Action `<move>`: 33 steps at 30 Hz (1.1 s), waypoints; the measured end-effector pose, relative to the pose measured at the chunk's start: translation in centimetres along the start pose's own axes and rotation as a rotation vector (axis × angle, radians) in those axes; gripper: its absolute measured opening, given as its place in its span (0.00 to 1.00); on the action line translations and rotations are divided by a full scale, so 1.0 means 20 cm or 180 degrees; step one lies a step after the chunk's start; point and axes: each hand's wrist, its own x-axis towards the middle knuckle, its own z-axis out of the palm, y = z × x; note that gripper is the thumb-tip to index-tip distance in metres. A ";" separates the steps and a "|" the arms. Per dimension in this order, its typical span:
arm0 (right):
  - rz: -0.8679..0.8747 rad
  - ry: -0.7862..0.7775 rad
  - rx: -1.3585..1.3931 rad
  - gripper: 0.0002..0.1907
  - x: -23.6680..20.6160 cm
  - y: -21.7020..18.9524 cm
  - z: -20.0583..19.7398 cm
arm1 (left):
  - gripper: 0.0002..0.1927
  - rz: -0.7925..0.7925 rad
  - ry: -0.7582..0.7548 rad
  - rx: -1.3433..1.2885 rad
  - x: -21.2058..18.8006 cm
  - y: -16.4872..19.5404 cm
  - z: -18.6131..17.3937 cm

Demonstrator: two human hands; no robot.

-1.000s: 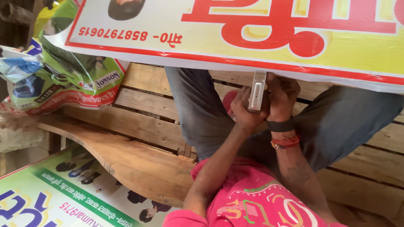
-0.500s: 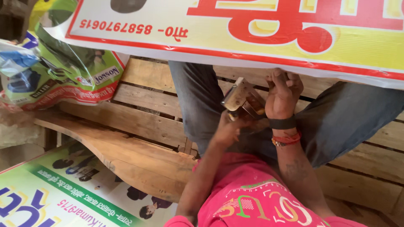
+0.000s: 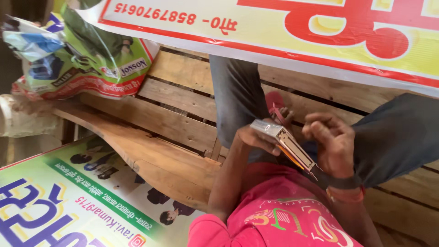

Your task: The person staples a printed banner onto a wooden bench using a handheld stapler. They repeatedly position the stapler along the banner's edge and press down to secure it in place.

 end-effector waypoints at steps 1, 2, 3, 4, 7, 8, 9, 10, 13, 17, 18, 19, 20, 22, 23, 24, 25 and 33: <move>-0.0003 -0.0087 -0.0199 0.12 -0.03 -0.01 0.00 | 0.24 0.0261 0.0093 0.0477 0.02 0.00 0.00; -0.0012 -0.0171 -0.0394 0.12 -0.05 -0.02 -0.01 | 0.24 0.0522 0.0180 0.0959 0.04 0.01 -0.01; -0.0012 -0.0247 -0.0589 0.12 -0.07 -0.03 -0.01 | 0.24 0.0780 0.0266 0.1428 0.05 0.02 -0.01; 0.0012 -0.0272 -0.0633 0.12 -0.09 -0.04 -0.01 | 0.23 0.0325 0.0078 0.0839 0.07 0.04 -0.01; 0.0116 -0.0388 -0.0746 0.13 -0.11 -0.07 -0.02 | 0.22 -0.0325 -0.0350 -0.0293 0.10 0.07 -0.04; 0.0183 -0.0437 -0.0766 0.14 -0.12 -0.07 -0.03 | 0.22 -0.0079 -0.0387 -0.0263 0.10 0.07 -0.04; 0.0244 -0.0486 -0.0785 0.15 -0.12 -0.06 -0.04 | 0.21 0.0169 -0.0427 -0.0226 0.11 0.06 -0.04; 0.0202 -0.0415 -0.0797 0.15 -0.13 -0.05 -0.06 | 0.23 0.0271 -0.0374 -0.0219 0.11 0.05 -0.05; 0.0189 -0.0170 -0.1103 0.16 -0.15 0.00 -0.13 | 0.26 0.0562 0.0029 -0.0310 0.11 0.00 -0.05; 0.0392 -0.0243 -0.0770 0.21 -0.19 0.01 -0.28 | 0.28 0.0156 0.0892 -0.0984 0.09 -0.03 -0.01; 0.0417 -0.0437 -0.0334 0.23 -0.19 0.00 -0.31 | 0.29 -0.0111 0.1066 -0.1179 0.10 -0.03 -0.01; 0.0455 -0.0358 -0.0430 0.22 -0.19 0.00 -0.33 | 0.27 0.0036 0.0897 -0.1149 0.10 -0.01 -0.02; 0.0509 -0.0276 -0.0528 0.21 -0.19 -0.01 -0.35 | 0.25 0.0183 0.0736 -0.1132 0.11 0.00 -0.02; 0.0631 -0.0123 -0.0631 0.19 -0.20 -0.03 -0.37 | 0.22 0.0555 0.0590 -0.0890 0.13 0.04 -0.02; 0.0693 -0.0059 -0.0634 0.18 -0.20 -0.04 -0.37 | 0.22 0.0781 0.0608 -0.0655 0.14 0.06 -0.02; 0.0759 -0.0011 -0.0631 0.17 -0.20 -0.05 -0.36 | 0.21 0.1005 0.0640 -0.0407 0.15 0.07 -0.02; 0.0714 0.0004 -0.0536 0.16 -0.20 -0.05 -0.35 | 0.21 0.0843 0.0696 -0.0493 0.15 0.09 -0.01; -0.0070 -0.0197 0.1007 0.17 -0.25 -0.05 -0.21 | 0.19 0.0892 0.0825 -0.1214 0.15 0.08 0.00</move>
